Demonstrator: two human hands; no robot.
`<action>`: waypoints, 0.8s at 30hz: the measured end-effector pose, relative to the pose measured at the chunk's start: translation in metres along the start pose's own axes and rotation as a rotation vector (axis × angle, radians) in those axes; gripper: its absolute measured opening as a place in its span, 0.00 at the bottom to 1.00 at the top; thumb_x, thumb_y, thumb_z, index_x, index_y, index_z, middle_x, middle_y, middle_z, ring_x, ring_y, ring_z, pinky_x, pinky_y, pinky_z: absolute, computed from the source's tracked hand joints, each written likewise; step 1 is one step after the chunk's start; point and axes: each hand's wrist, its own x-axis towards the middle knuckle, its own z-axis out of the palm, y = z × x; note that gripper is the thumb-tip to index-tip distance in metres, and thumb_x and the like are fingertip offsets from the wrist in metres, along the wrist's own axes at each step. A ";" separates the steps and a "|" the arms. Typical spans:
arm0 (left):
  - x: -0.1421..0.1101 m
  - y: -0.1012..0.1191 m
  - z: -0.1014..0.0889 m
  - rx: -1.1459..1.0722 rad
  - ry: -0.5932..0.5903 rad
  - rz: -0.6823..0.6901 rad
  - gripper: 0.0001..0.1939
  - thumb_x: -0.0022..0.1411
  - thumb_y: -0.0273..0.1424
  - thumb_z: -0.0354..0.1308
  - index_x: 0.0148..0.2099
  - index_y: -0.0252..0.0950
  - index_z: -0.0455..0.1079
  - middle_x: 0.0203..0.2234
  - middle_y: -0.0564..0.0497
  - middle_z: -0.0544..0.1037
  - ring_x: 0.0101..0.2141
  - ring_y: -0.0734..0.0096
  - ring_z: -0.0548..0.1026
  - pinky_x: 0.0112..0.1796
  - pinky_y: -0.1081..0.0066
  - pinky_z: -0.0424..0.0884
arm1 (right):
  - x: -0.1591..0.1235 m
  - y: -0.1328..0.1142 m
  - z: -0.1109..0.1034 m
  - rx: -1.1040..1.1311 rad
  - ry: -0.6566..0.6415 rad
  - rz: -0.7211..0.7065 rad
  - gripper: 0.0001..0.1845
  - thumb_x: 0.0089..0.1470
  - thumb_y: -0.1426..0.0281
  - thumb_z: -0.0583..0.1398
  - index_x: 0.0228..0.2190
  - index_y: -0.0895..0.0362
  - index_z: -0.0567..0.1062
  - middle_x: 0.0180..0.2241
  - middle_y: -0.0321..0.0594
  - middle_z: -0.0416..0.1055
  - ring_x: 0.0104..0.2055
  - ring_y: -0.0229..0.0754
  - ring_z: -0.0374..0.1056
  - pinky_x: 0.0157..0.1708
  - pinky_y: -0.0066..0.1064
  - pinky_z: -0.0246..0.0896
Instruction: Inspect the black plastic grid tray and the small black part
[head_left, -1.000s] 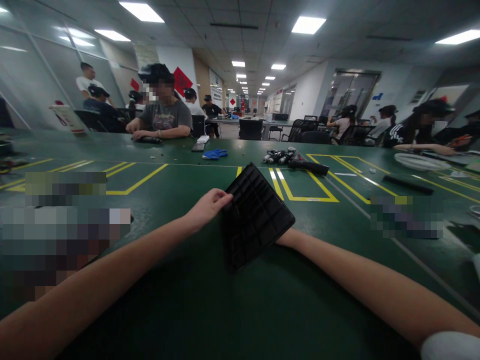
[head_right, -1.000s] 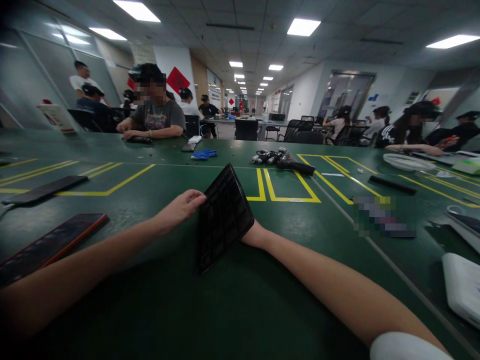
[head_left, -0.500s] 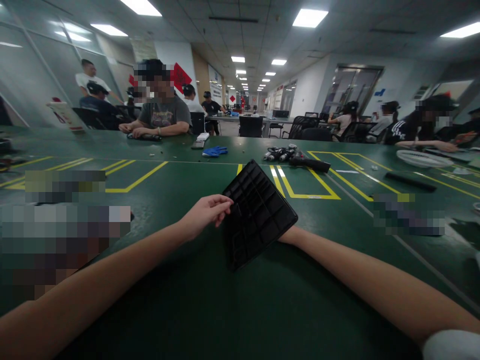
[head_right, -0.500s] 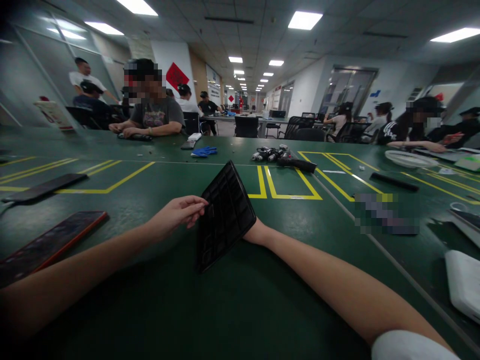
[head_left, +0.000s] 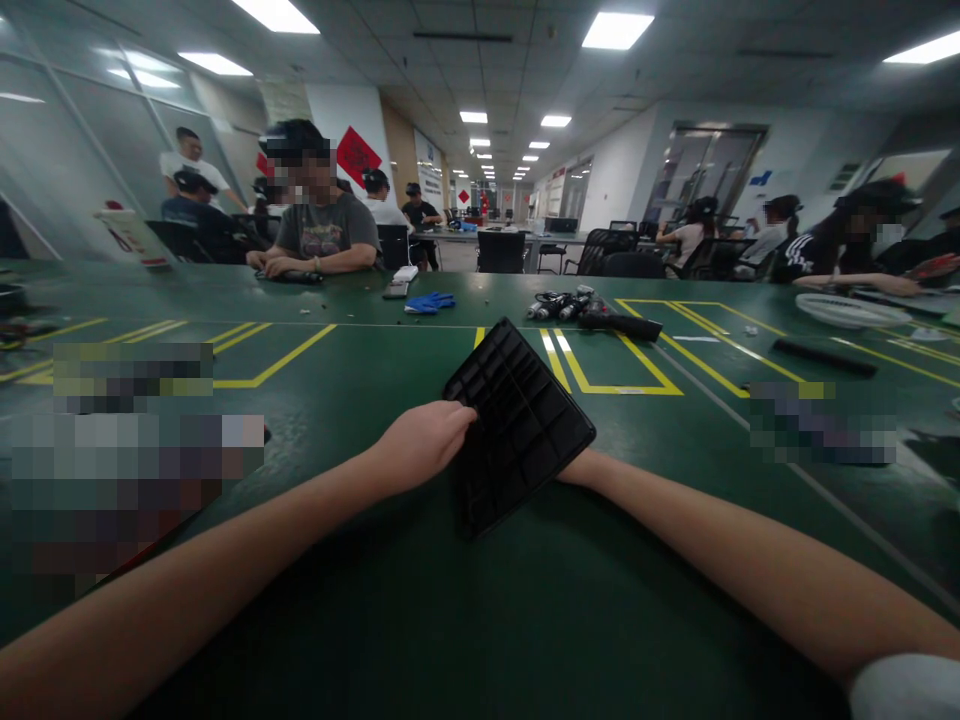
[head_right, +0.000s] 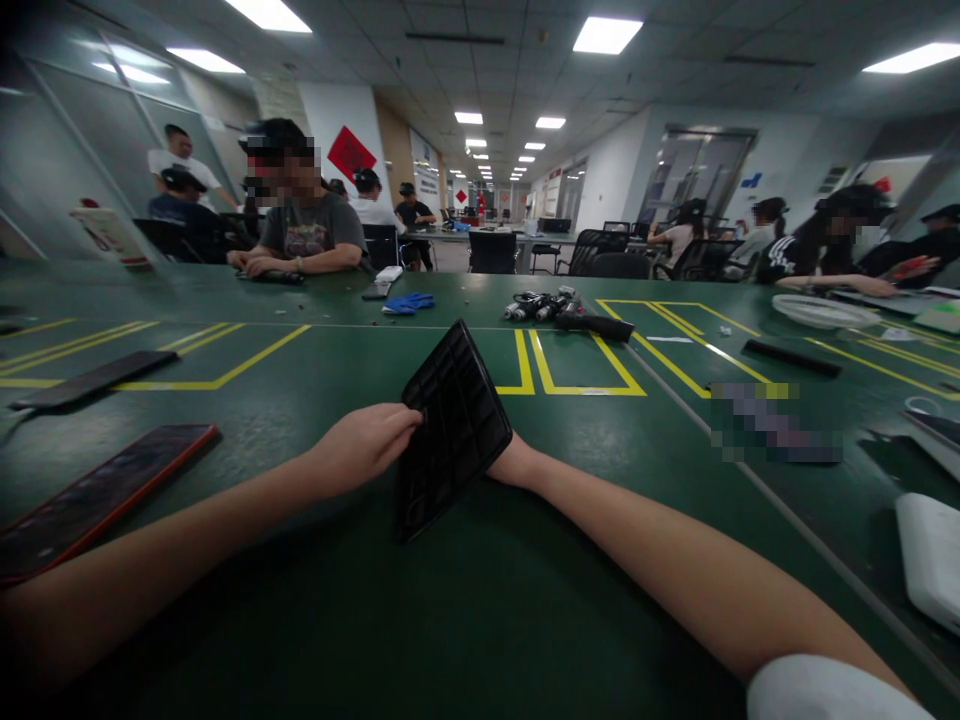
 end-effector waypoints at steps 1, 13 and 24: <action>0.000 0.000 0.000 0.043 -0.012 0.037 0.12 0.61 0.27 0.44 0.42 0.33 0.67 0.33 0.44 0.74 0.35 0.64 0.71 0.35 0.66 0.67 | 0.000 0.000 0.000 0.007 0.002 0.002 0.27 0.57 0.63 0.49 0.56 0.63 0.59 0.52 0.53 0.66 0.50 0.49 0.67 0.55 0.44 0.58; 0.011 0.004 0.004 -0.291 0.008 -0.328 0.14 0.63 0.38 0.45 0.30 0.35 0.62 0.19 0.55 0.67 0.21 0.73 0.66 0.23 0.72 0.59 | 0.001 0.005 0.006 0.105 0.093 -0.017 0.26 0.59 0.60 0.47 0.57 0.54 0.58 0.53 0.46 0.66 0.50 0.45 0.67 0.53 0.40 0.61; 0.009 -0.002 0.000 -0.444 0.089 -0.147 0.07 0.58 0.31 0.51 0.37 0.35 0.67 0.29 0.51 0.69 0.27 0.74 0.67 0.29 0.72 0.66 | 0.001 0.001 0.005 0.068 0.114 0.024 0.28 0.57 0.60 0.49 0.55 0.60 0.61 0.53 0.52 0.65 0.56 0.49 0.61 0.58 0.44 0.53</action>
